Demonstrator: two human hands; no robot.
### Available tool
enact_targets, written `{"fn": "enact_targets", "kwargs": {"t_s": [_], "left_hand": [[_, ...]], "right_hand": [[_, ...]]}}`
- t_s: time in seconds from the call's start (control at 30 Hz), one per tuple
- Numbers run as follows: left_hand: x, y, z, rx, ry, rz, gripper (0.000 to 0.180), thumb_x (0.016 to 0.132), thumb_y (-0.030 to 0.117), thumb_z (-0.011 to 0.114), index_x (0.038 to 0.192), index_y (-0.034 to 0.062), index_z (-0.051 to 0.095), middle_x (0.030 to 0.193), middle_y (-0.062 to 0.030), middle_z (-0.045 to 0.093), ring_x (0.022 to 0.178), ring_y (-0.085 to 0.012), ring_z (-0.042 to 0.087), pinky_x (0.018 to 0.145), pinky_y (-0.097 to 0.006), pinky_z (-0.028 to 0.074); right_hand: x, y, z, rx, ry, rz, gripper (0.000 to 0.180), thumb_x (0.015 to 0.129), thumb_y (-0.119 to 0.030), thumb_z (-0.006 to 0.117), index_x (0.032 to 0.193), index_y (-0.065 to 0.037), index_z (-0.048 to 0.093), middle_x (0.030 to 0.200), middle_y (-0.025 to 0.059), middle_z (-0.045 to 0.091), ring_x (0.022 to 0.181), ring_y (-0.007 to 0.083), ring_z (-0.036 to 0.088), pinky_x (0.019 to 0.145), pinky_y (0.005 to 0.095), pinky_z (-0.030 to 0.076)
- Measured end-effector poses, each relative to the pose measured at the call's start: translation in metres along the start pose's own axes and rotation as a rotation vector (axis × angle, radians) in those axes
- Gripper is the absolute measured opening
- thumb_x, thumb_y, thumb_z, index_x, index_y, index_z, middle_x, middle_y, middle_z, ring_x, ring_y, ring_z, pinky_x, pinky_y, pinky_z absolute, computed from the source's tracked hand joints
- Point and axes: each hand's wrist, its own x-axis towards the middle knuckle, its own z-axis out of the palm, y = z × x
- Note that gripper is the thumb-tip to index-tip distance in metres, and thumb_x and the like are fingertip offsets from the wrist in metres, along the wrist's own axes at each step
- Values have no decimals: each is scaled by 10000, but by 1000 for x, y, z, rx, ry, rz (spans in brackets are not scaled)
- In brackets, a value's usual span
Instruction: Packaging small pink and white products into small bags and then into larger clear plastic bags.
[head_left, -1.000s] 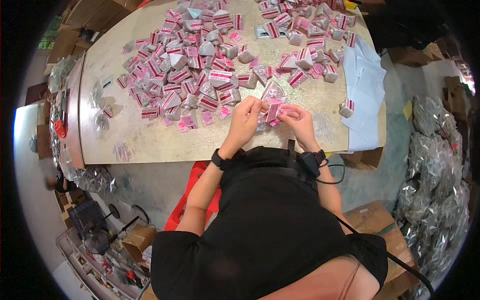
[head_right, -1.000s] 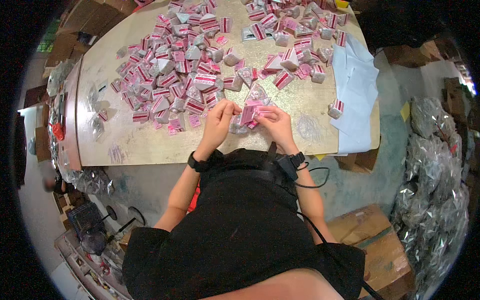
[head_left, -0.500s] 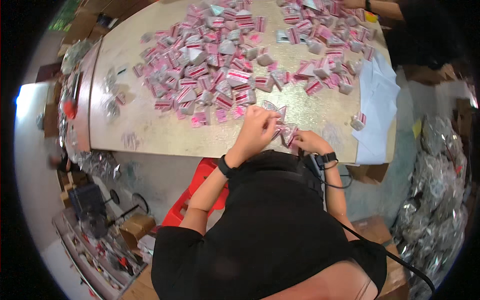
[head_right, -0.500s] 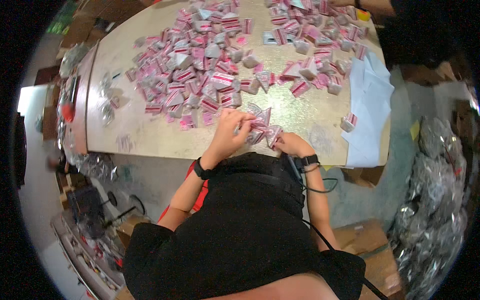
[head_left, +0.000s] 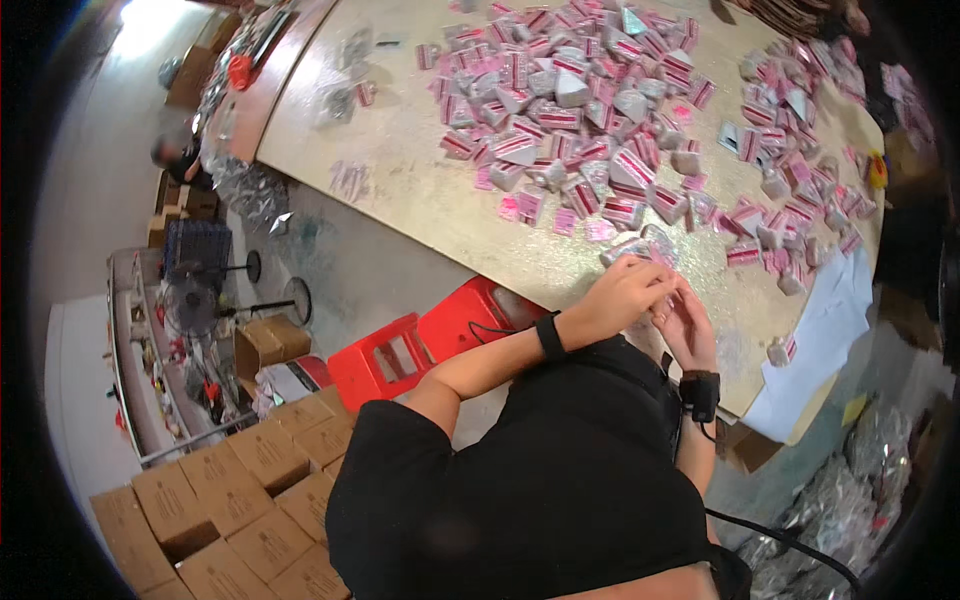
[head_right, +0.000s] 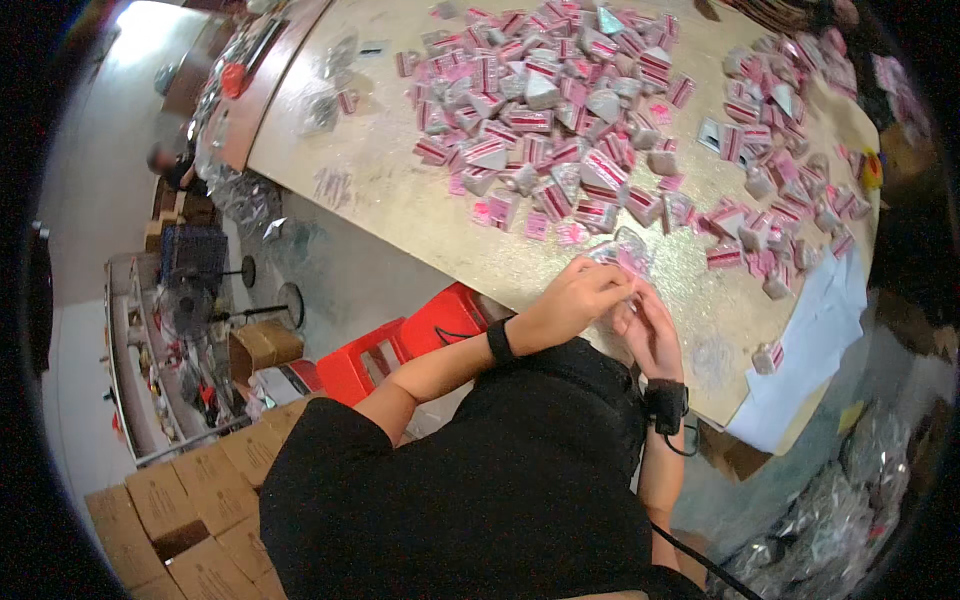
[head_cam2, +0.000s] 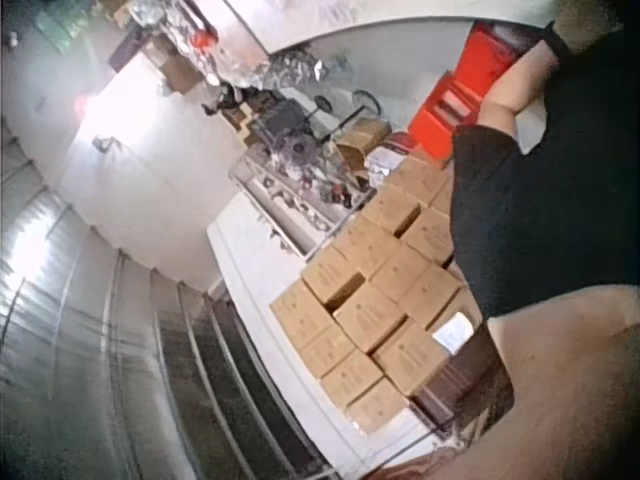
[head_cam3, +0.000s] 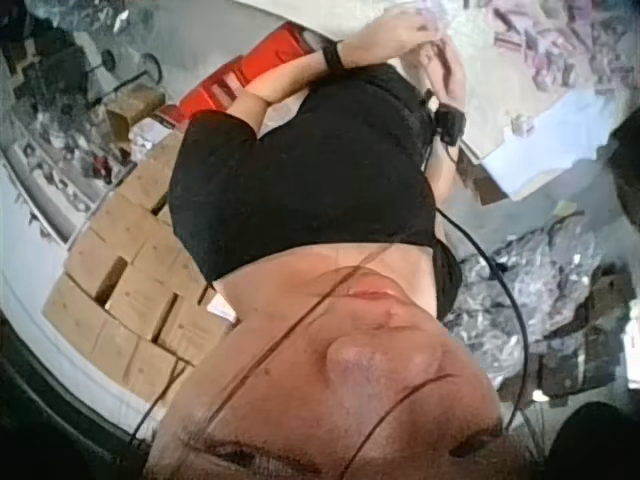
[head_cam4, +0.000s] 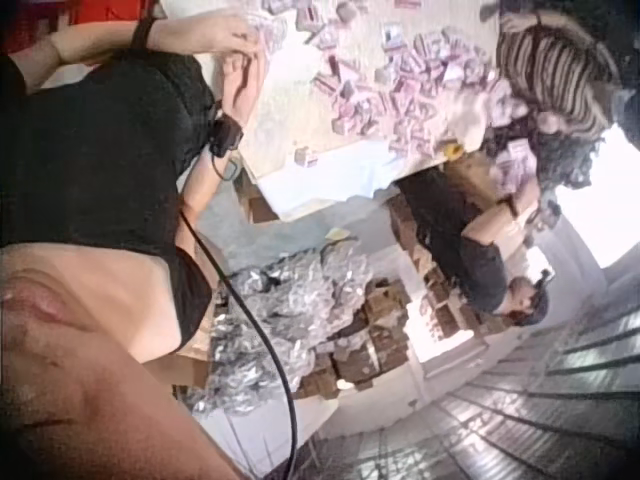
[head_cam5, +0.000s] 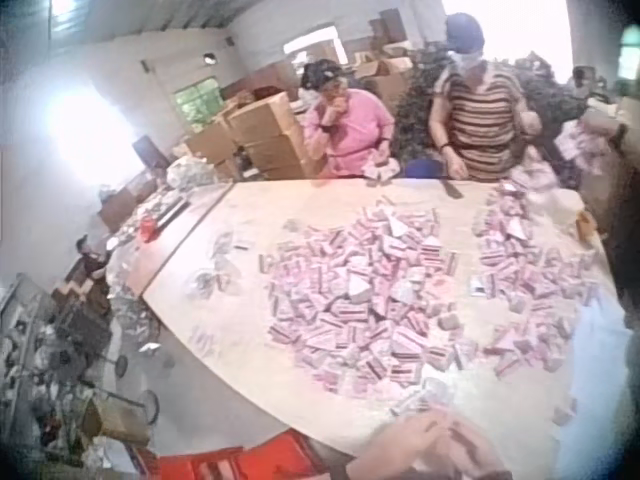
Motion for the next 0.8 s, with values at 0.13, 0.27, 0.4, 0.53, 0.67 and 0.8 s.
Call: {"fn": "enact_targets", "kwargs": {"t_s": [0.13,0.27,0.4,0.53,0.67,0.8], "left_hand": [[4,-5,-31,214,151,-4,187,732,178,589,903,113,628,1051,-21,554,978,-221,507,859,-370,357],[-5,-28,-38,12,243,-196,160,710,146,662,855,89,625,975,-42,551,964,-243,500,800,-359,423],[-30,-84,-63,70,267,-382,107,739,95,630,832,52,597,892,-82,554,893,-261,525,751,-344,449],[-88,-173,-100,294,375,-660,145,767,137,586,877,44,565,909,-110,549,864,-302,539,732,-381,453],[-161,-271,-148,473,461,-1023,172,785,158,564,906,36,553,929,-156,546,870,-328,539,730,-406,450],[-218,-363,-187,391,355,-1423,285,753,207,586,905,-31,552,846,-217,572,808,-378,555,722,-437,462]], "right_hand": [[7,9,32,134,94,4,414,914,-199,430,1275,-3,380,1141,106,498,809,169,507,657,271,417],[28,8,26,-436,106,64,307,935,-192,408,1196,-41,466,955,63,593,718,111,515,634,228,405],[34,13,26,-1250,458,-152,166,941,-151,408,995,-11,479,684,71,601,536,107,490,503,228,382],[33,7,36,-1640,597,-80,128,914,-121,443,863,-7,418,593,100,561,487,144,531,454,263,381],[36,8,51,-1578,615,37,146,905,-116,451,835,3,407,571,103,548,457,161,540,427,276,385],[36,7,37,-1508,657,137,190,916,-146,440,810,11,434,560,94,540,466,142,540,425,258,404]]}}
